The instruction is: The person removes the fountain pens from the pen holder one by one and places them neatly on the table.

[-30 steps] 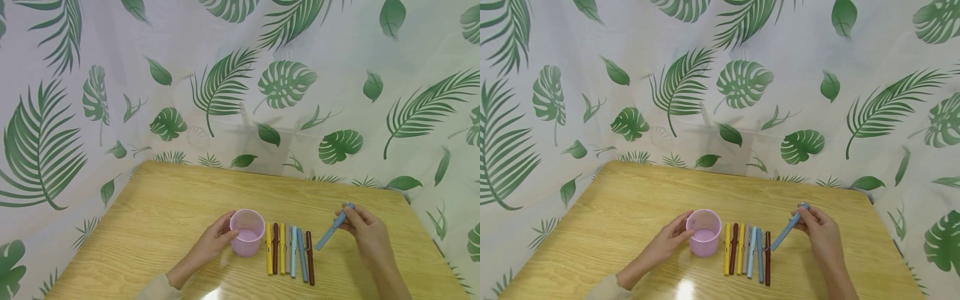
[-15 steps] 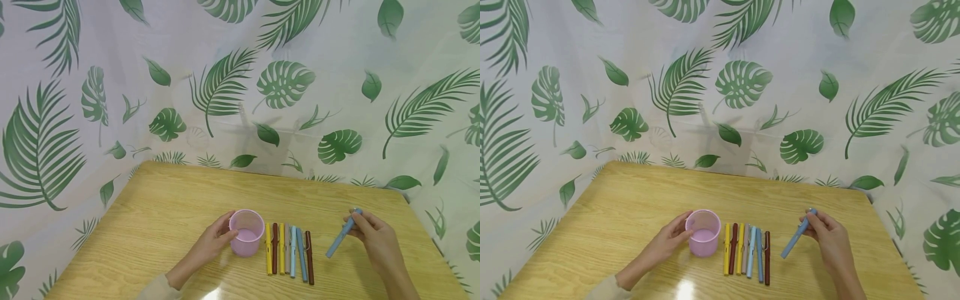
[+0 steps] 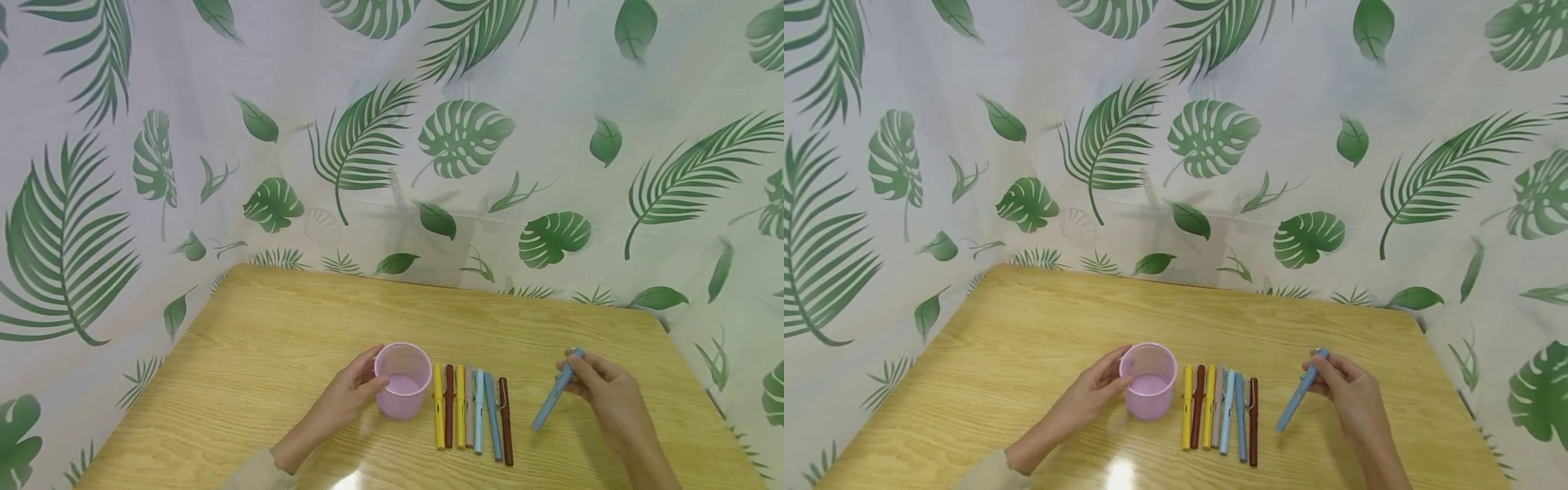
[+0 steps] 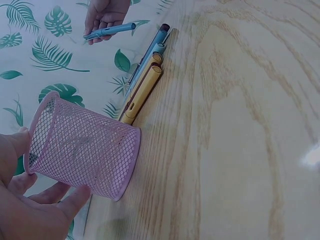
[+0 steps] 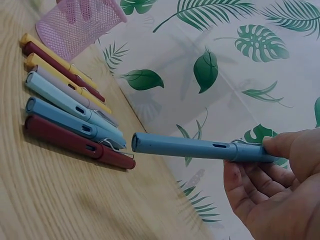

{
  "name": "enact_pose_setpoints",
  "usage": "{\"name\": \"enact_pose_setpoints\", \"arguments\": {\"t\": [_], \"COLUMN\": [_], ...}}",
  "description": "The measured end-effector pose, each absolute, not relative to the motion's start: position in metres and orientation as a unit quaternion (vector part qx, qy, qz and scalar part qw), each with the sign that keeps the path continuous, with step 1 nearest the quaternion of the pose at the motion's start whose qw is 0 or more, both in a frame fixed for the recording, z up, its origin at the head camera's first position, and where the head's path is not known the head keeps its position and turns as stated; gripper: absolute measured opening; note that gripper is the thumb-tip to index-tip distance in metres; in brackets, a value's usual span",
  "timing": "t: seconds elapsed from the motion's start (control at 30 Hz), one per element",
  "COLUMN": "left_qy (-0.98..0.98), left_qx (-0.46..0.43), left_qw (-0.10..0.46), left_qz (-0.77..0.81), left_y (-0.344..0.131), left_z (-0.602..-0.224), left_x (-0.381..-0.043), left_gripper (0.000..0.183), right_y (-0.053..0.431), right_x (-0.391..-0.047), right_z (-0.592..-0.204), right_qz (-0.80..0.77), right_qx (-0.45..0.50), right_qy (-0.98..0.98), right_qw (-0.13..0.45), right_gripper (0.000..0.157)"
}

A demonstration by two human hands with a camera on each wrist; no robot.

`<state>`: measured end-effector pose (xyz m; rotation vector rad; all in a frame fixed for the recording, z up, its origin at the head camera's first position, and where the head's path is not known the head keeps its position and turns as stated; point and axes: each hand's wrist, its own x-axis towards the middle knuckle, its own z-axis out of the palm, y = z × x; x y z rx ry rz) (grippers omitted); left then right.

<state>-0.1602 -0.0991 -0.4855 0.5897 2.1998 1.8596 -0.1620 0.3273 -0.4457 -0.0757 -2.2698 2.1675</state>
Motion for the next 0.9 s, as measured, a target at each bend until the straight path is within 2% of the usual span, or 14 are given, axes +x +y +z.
{"name": "enact_pose_setpoints", "arguments": {"t": [0.33,0.57,0.77,0.9], "left_qy": [0.746,0.744,0.743,0.745], "left_qx": [0.196,0.202,0.207,0.206], "left_qw": [0.101,0.105,0.107,0.103], "left_qz": [0.629,0.628,0.627,0.626], "left_y": [-0.099,-0.1,-0.101,-0.101], "left_z": [-0.485,-0.487,-0.487,-0.487], "left_x": [-0.159,-0.16,-0.159,-0.159], "left_gripper": [0.065,0.065,0.065,0.065], "right_y": [0.328,0.322,0.317,0.314], "right_x": [-0.162,-0.167,-0.167,-0.167], "right_z": [-0.461,-0.472,-0.478,-0.482], "right_qz": [0.642,0.621,0.598,0.59], "right_qx": [-0.024,-0.033,-0.044,-0.051], "right_qy": [-0.765,-0.781,-0.794,-0.798], "right_qw": [-0.034,-0.062,-0.099,-0.115], "right_gripper": [0.043,0.043,0.059,0.062]}}
